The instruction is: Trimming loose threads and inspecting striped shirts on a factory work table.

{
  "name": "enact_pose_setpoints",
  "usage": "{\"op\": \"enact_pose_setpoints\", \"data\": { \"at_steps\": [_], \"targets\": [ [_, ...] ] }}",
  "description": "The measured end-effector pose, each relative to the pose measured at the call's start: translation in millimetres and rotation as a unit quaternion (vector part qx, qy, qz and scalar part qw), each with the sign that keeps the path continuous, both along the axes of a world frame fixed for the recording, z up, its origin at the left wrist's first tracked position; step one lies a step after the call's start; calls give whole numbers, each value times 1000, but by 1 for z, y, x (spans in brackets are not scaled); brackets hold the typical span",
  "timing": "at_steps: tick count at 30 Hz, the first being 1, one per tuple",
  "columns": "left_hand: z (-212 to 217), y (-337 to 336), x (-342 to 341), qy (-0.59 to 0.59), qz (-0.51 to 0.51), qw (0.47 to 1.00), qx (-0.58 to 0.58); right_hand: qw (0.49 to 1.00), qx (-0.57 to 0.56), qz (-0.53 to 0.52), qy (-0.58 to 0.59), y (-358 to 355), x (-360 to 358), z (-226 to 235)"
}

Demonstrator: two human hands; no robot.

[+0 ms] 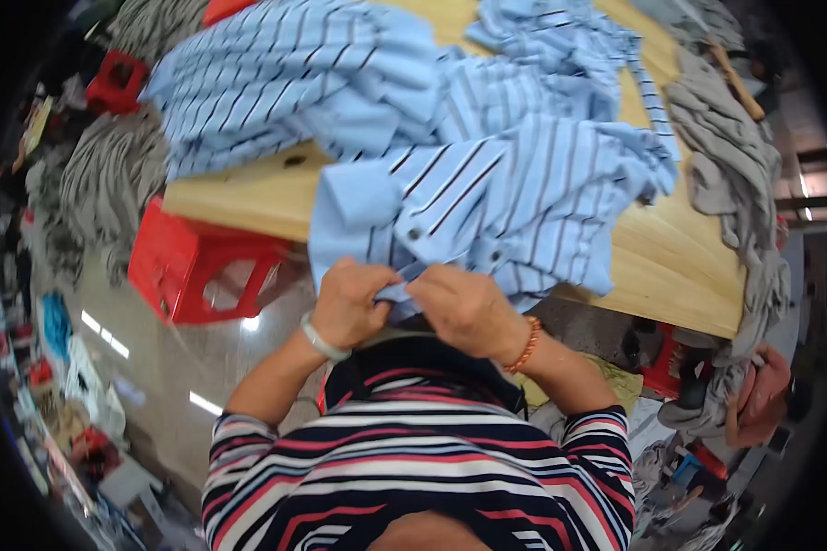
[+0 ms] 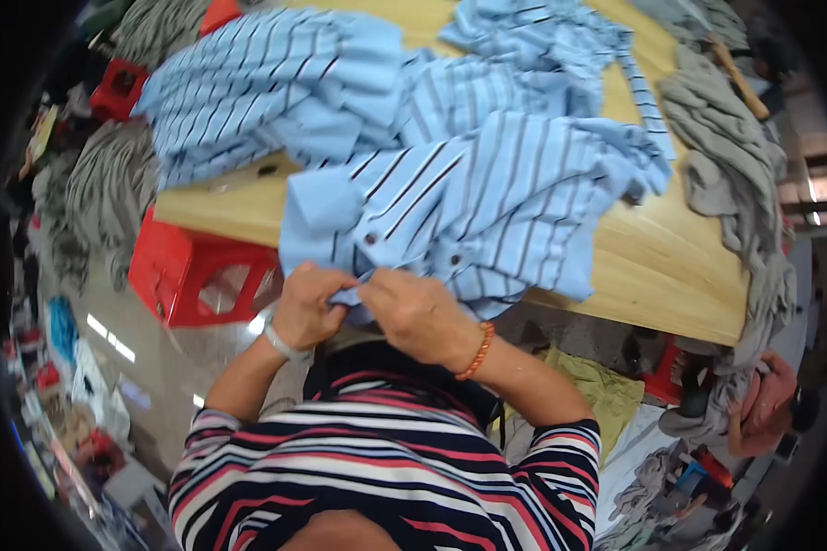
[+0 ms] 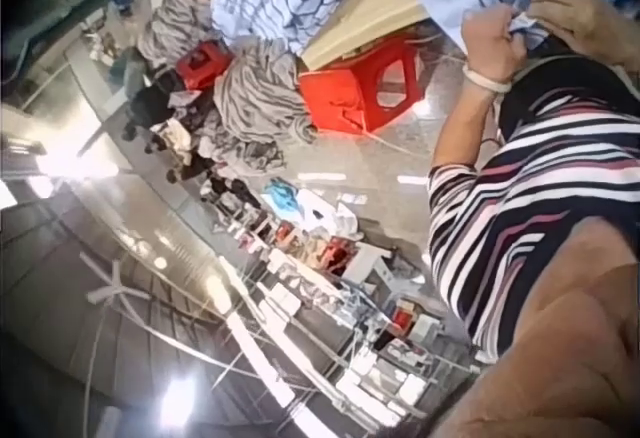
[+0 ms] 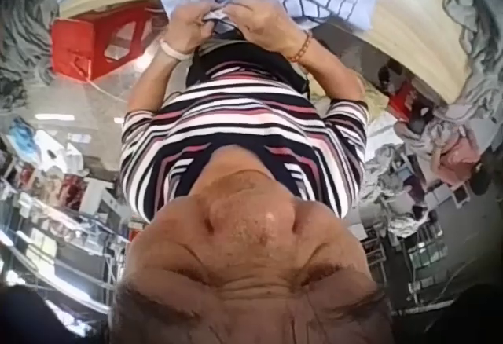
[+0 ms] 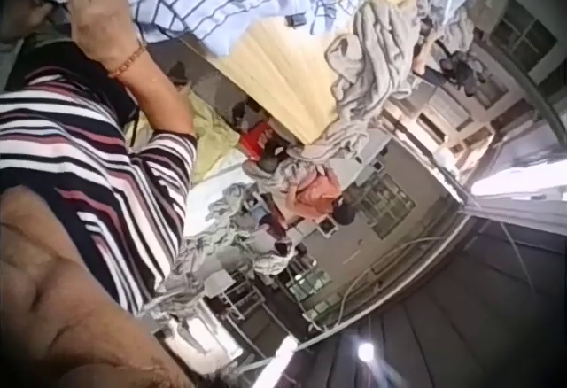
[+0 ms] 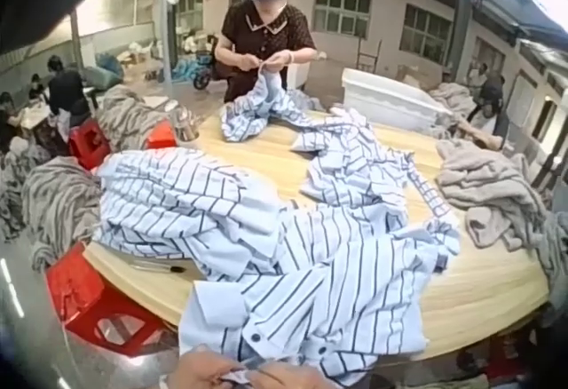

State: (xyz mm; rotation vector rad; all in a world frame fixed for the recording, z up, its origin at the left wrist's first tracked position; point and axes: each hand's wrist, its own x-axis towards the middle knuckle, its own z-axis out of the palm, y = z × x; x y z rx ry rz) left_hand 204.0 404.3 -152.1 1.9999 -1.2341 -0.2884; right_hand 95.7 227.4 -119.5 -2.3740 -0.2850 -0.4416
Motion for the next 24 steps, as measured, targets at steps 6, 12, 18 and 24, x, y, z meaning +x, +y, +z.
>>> {"op": "enact_pose_setpoints", "data": {
  "at_steps": [6,12,18,24],
  "targets": [
    [-36,-11,34,696,-143,702,-49,997,14,11,81,-8,-7,-26],
    [-66,-24,35,773,-51,609,-172,996,58,2,64,3,-6,-19],
    [-12,-50,18,725,40,659,-196,998,25,6,57,-2,-7,-12],
    [-38,-44,32,703,129,669,-204,997,23,9,66,-2,-7,-8]
  ]
}}
